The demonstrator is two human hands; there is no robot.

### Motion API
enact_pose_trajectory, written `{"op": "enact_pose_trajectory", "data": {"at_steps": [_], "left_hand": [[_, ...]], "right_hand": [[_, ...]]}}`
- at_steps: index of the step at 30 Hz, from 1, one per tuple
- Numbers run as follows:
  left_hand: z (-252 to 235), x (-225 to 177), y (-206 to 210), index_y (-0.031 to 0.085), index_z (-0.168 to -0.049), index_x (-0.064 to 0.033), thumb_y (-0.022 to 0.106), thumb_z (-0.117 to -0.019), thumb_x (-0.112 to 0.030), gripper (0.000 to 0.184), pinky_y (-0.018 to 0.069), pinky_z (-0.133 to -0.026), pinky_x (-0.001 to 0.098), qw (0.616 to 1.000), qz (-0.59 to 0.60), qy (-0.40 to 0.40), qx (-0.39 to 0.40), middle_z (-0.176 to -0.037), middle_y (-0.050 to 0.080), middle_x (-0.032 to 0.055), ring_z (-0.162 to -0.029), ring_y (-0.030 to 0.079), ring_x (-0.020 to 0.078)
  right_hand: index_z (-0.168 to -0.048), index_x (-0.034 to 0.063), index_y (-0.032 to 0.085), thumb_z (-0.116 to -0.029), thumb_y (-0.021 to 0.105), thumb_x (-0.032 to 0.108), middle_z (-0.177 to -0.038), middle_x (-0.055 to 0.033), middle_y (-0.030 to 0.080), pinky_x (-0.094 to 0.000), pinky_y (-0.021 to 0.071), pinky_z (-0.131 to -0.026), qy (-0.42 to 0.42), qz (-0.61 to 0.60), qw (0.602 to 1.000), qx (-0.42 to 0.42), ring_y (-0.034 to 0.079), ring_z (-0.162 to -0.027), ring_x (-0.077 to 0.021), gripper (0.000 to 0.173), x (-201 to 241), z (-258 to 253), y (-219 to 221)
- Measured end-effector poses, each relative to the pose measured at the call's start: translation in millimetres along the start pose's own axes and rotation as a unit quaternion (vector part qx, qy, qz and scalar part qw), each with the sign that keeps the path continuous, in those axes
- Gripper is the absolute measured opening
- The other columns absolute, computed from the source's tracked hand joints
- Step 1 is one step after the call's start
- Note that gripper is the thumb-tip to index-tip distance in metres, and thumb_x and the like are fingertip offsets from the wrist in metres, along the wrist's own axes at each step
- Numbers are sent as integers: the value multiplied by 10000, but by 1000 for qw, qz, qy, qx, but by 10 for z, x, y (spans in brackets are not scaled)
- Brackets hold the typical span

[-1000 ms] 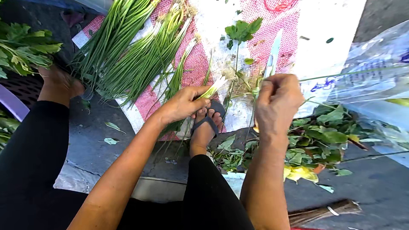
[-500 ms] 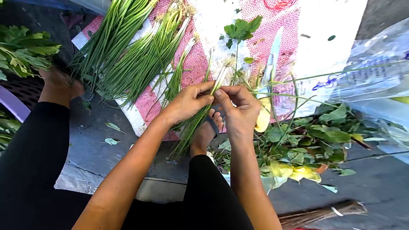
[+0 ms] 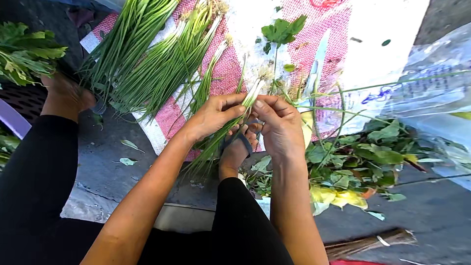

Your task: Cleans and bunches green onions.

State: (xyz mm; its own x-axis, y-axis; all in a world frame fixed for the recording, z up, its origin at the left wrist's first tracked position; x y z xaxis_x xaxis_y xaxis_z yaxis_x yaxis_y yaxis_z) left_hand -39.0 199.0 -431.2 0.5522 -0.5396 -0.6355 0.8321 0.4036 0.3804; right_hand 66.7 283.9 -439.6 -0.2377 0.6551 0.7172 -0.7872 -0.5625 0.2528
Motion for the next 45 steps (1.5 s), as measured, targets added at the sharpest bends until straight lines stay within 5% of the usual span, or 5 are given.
{"op": "enact_pose_trajectory", "data": {"at_steps": [12,26,33,40,45], "left_hand": [[-10,85,-14,641,-1275,-19,447,-1103,-204,318,529,-604,215,998,-62,-31,-8,-962,688,52,-737,637,74],[14,12,61,687,-1006,-6,472,-1098,-158,279,386,-509,152,991,-112,-65,38,-711,578,-14,-565,487,13],[9,-103,94,678,-955,-21,464,-1101,-168,297,342,-477,160,993,-102,-52,22,-697,564,-16,-547,462,20],[44,-176,198,671,-1016,-5,460,-1101,-153,271,333,-464,151,995,-76,-59,33,-688,551,-16,-529,440,14],[121,-221,133,706,-1038,-4,488,-1087,-144,264,348,-498,150,986,-147,-33,65,-692,545,-39,-540,421,-7]], "right_hand": [[-1090,126,638,-1066,532,196,-776,27,623,-159,444,-474,-93,232,966,67,532,-548,-30,130,180,55,97],[-1079,-42,579,-1061,475,108,-958,-244,595,-544,472,-495,-272,689,672,7,641,-721,-441,184,669,47,30],[-1126,0,589,-1082,308,368,-818,-107,598,-429,490,-573,-217,535,815,51,589,-660,-219,465,642,62,-150],[-931,34,543,-1071,541,283,-680,-40,469,-270,370,-486,-282,503,815,55,438,-532,-115,286,695,80,-58],[-978,-43,592,-1063,495,177,-767,-171,590,-470,484,-498,-298,576,755,101,594,-592,-299,255,831,140,-236]]}}
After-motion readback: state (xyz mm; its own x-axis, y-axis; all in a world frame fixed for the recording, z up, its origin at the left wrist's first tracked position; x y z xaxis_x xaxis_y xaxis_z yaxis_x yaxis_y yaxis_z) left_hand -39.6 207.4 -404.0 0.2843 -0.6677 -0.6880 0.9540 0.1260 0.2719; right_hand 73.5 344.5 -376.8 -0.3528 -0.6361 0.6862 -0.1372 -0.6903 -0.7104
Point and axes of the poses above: each hand's wrist, its own z-axis away from the middle knuckle, its own y-axis out of the palm, x = y × z, the point moved 10 cm from there along -z, towards the middle knuckle
